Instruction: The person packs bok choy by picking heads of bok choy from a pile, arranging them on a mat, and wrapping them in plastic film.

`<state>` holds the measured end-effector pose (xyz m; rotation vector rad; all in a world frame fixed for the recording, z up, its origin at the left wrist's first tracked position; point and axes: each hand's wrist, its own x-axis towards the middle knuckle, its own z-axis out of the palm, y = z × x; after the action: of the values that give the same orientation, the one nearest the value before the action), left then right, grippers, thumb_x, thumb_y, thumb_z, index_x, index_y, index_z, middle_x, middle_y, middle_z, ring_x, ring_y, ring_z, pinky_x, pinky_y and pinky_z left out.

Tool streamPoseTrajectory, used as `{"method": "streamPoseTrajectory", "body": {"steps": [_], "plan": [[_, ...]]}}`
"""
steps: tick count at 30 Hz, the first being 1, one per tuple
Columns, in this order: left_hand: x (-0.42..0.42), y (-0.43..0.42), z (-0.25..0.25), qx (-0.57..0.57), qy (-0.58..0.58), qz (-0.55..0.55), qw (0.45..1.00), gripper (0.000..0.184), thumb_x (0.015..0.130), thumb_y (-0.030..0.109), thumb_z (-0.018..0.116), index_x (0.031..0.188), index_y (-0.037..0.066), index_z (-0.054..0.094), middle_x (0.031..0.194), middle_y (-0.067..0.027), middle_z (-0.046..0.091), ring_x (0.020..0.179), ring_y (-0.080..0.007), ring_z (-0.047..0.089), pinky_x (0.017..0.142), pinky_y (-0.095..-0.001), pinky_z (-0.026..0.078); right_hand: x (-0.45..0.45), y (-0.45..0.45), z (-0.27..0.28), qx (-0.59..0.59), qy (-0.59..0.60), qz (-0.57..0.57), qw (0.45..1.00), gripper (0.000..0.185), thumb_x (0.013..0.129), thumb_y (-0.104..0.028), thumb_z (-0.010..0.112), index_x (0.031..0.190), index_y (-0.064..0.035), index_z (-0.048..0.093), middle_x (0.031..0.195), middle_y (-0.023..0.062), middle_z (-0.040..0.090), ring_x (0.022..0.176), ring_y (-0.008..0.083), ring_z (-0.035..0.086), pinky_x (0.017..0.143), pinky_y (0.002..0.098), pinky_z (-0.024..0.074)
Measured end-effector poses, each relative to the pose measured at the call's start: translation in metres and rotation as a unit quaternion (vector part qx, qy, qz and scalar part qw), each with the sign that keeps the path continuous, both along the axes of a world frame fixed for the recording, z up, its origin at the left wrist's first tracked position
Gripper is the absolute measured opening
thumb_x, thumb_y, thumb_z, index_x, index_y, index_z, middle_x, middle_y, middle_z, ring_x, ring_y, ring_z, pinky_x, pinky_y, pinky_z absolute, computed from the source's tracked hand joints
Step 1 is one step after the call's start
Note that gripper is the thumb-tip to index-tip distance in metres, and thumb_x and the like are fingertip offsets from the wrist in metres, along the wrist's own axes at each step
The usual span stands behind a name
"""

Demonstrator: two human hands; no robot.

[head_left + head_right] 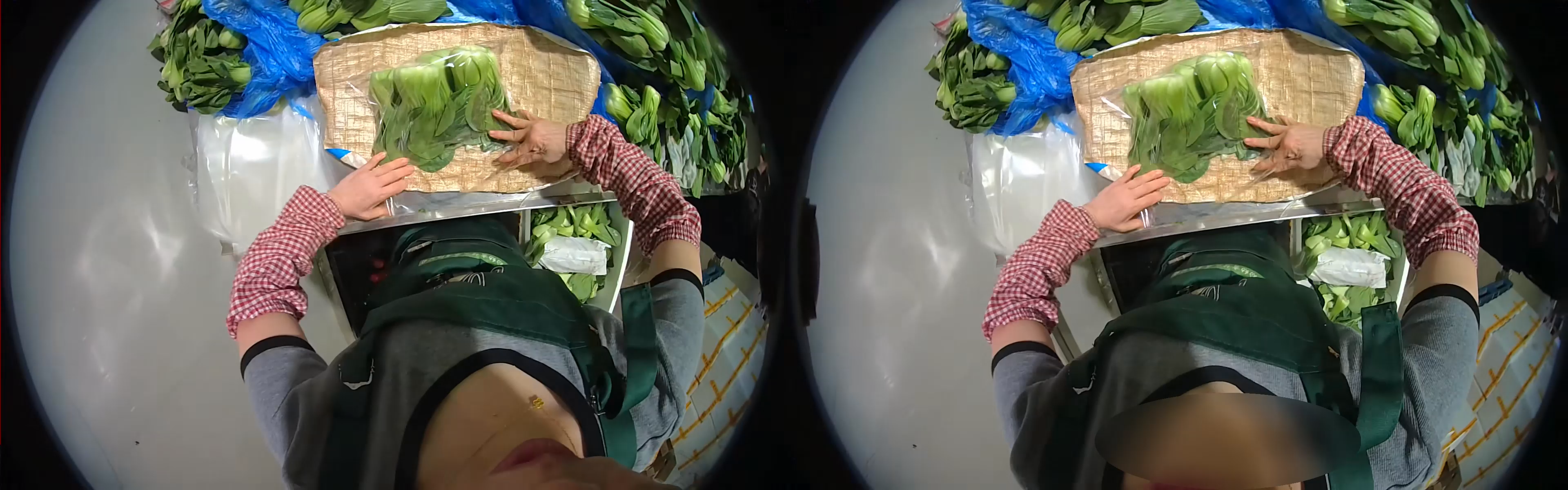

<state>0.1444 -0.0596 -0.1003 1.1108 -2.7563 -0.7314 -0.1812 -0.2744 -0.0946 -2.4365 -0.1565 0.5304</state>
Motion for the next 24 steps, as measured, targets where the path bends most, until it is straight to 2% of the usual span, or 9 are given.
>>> {"method": "streamPoseTrajectory", "body": {"steps": [3,6,7,9,10,13,19,21,24], "plan": [[-0.011,0.009,-0.013,-0.022,0.057,0.106,0.992,0.02,0.085,0.016,0.047,0.101,0.005,0.052,0.115,-0.0066,0.052,0.115,-0.0227,0.043,0.097,-0.0433,0.028,0.001,-0.008,0.004,0.045,0.023,-0.026,0.998,0.031,0.084,-0.027,0.05,0.113,-0.0193,0.057,0.139,0.0052,0.028,0.133,0.0286,0.0,0.101,0.0567,0.013],[-0.023,0.008,-0.022,-0.011,0.17,0.257,0.951,0.016,0.087,0.016,0.047,0.092,0.002,0.053,0.098,-0.0079,0.061,0.1,-0.0225,0.056,0.09,-0.0392,0.037,-0.004,-0.012,-0.001,0.283,-0.008,-0.234,0.93,0.032,0.087,-0.026,0.047,0.109,-0.0054,0.058,0.123,0.0141,0.047,0.126,0.0281,0.029,0.099,0.0448,0.03],[-0.027,0.005,-0.022,0.016,0.273,0.367,0.889,0.015,0.087,0.016,0.047,0.089,0.002,0.053,0.087,-0.0084,0.061,0.091,-0.0215,0.058,0.083,-0.0358,0.04,-0.007,-0.014,-0.011,0.281,-0.01,-0.233,0.931,0.032,0.087,-0.026,0.047,0.109,-0.0054,0.058,0.123,0.0141,0.047,0.126,0.0281,0.029,0.099,0.0448,0.03],[-0.035,0.0,-0.02,0.067,0.456,0.554,0.693,0.018,0.089,0.016,0.046,0.082,0.001,0.051,0.066,-0.0094,0.06,0.072,-0.0195,0.063,0.068,-0.0291,0.045,-0.01,-0.021,-0.044,0.416,-0.032,-0.371,0.83,0.032,0.089,-0.026,0.046,0.101,0.0011,0.058,0.106,0.0159,0.056,0.106,0.0259,0.048,0.089,0.0361,0.0395],[-0.04,-0.005,-0.018,0.064,0.457,0.553,0.694,0.018,0.089,0.016,0.046,0.082,0.001,0.051,0.066,-0.0094,0.06,0.072,-0.0195,0.063,0.068,-0.0291,0.045,-0.007,-0.022,-0.049,0.475,-0.042,-0.434,0.764,0.033,0.089,-0.025,0.045,0.097,0.0043,0.059,0.097,0.0168,0.061,0.096,0.0248,0.057,0.085,0.0318,0.0443],[-0.05,-0.031,-0.018,0.053,0.478,0.675,0.559,0.026,0.09,0.016,0.045,0.069,0.0,0.047,0.056,-0.0082,0.054,0.063,-0.0153,0.061,0.053,-0.0242,0.041,0.002,-0.014,-0.052,0.498,-0.059,-0.501,0.705,0.036,0.09,-0.028,0.045,0.088,0.0052,0.059,0.084,0.015,0.063,0.08,0.0202,0.06,0.077,0.0286,0.0453],[-0.031,-0.071,-0.044,0.012,0.254,0.728,0.636,0.03,0.086,0.021,0.049,0.065,-0.001,0.051,0.059,-0.0113,0.057,0.064,-0.0243,0.061,0.054,-0.0329,0.043,0.036,-0.016,-0.049,0.378,0.054,-0.654,0.653,0.043,0.085,-0.037,0.052,0.076,0.0046,0.058,0.08,0.0175,0.063,0.074,0.0209,0.061,0.073,0.0292,0.0464],[-0.029,-0.079,-0.036,0.039,0.037,0.715,0.697,0.028,0.082,0.022,0.05,0.066,-0.001,0.055,0.069,-0.0139,0.062,0.066,-0.0296,0.06,0.058,-0.037,0.046,0.045,-0.023,-0.059,0.17,0.092,-0.731,0.655,0.039,0.081,-0.037,0.058,0.074,0.001,0.06,0.075,0.0135,0.062,0.072,0.0184,0.061,0.065,0.0281,0.0466],[-0.039,-0.097,-0.016,0.072,-0.031,0.724,0.685,0.025,0.077,0.021,0.053,0.063,-0.001,0.055,0.072,-0.0151,0.062,0.072,-0.0328,0.06,0.063,-0.0403,0.046,0.063,-0.019,-0.03,-0.004,0.107,-0.74,0.664,0.039,0.077,-0.039,0.062,0.074,0.0,0.061,0.075,0.0125,0.062,0.072,0.0177,0.061,0.062,0.0283,0.0467]]}}
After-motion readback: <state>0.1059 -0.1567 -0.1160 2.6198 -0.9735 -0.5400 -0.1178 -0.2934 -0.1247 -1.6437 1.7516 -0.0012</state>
